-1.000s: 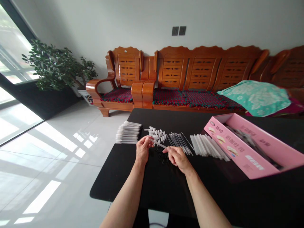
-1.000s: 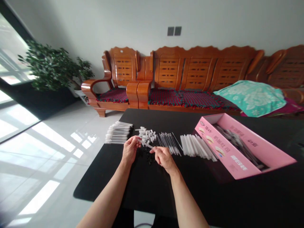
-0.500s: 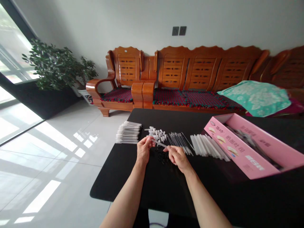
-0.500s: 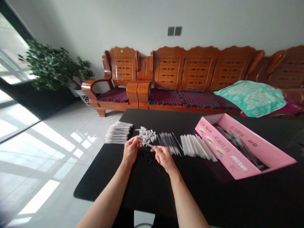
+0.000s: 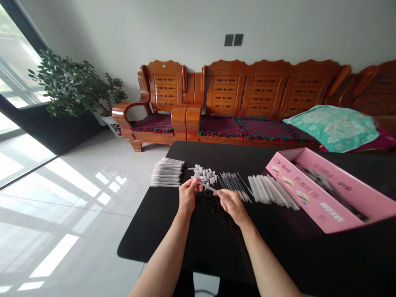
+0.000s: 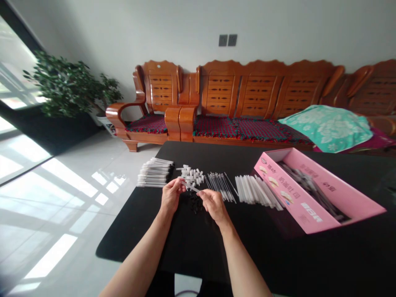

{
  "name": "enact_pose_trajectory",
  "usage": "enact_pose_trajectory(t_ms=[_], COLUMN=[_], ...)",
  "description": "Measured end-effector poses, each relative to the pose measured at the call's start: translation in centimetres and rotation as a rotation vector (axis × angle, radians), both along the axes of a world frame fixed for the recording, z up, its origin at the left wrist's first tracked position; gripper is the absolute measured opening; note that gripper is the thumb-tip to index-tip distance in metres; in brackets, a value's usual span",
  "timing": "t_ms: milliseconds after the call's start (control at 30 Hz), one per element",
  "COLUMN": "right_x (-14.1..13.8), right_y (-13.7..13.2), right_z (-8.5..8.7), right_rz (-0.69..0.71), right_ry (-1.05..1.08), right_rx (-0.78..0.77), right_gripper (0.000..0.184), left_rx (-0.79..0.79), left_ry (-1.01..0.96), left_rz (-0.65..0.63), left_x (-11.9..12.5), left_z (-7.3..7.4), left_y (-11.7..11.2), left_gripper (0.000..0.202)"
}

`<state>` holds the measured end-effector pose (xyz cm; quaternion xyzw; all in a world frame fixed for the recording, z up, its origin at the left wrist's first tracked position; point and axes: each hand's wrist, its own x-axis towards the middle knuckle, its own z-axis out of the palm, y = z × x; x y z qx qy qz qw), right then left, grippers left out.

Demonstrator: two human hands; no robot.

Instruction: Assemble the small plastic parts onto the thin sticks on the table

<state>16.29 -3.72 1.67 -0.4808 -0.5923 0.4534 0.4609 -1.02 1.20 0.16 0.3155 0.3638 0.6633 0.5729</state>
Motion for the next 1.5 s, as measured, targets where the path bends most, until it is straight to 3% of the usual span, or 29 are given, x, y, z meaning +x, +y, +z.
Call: enact_pose_trajectory(t_ms=[167,367,467,700,933,1033,1167,1333,1400,1500], right_x=[0.3,-0.4,-0.6,0.1,0.3,0.2,-0.1,-0.7,-0.8,-0.6], right_y=[0.2,-0.5,-0.5,0.2,0.1,0.2,0.0,-0.6,-0.6,-0.3], right_z=[-0.5,0.9,1.0,-0.4,-0.9,-0.9,-0.3,0.9,0.9,0.4], right_rz=[0.061,-0.016,-0.031,0.07,0.145,0.09,0.013,-0.034,-0.045,-0.014], right_ry=[0.063,-0.218,-0.242,0.122,0.278,0.21,-0.019,-0.292,-0.331,-0.204], right_rx=[-0.074,0.223,0.269,-0.094,-0.216,-0.145,0.062,0.294,0.32,0.19], right_gripper=[0.045,0.037,0.036,0.044,0.042,0.04,0.039,0.04,0.039,0.037], left_rx=[-0.012,-0.092,-0.101,0.03,0.052,0.009,-0.064,-0.126,-0.127,-0.086], left_ry=[0.033,-0.006,-0.031,0.006,-0.012,-0.013,-0.058,-0.09,-0.094,-0.081], left_rz=[-0.018,0.061,0.059,-0.069,-0.23,-0.182,-0.103,-0.099,-0.112,-0.146], left_x=[0.2,0.5,0.5,0.3,0.4,0.6,1.0,0.9,0.7,0.4], left_z=[0.2,0.2,0.1,0.2,0.5,0.3,0.1,0.1,0.2,0.3], left_y=[-0.3,-0.4,-0.3,-0.3,-0.7,-0.6,-0.6,-0.6,-0.5,-0.4], left_gripper=[0.033,0.039,0.041,0.034,0.034,0.035,0.041,0.045,0.045,0.043])
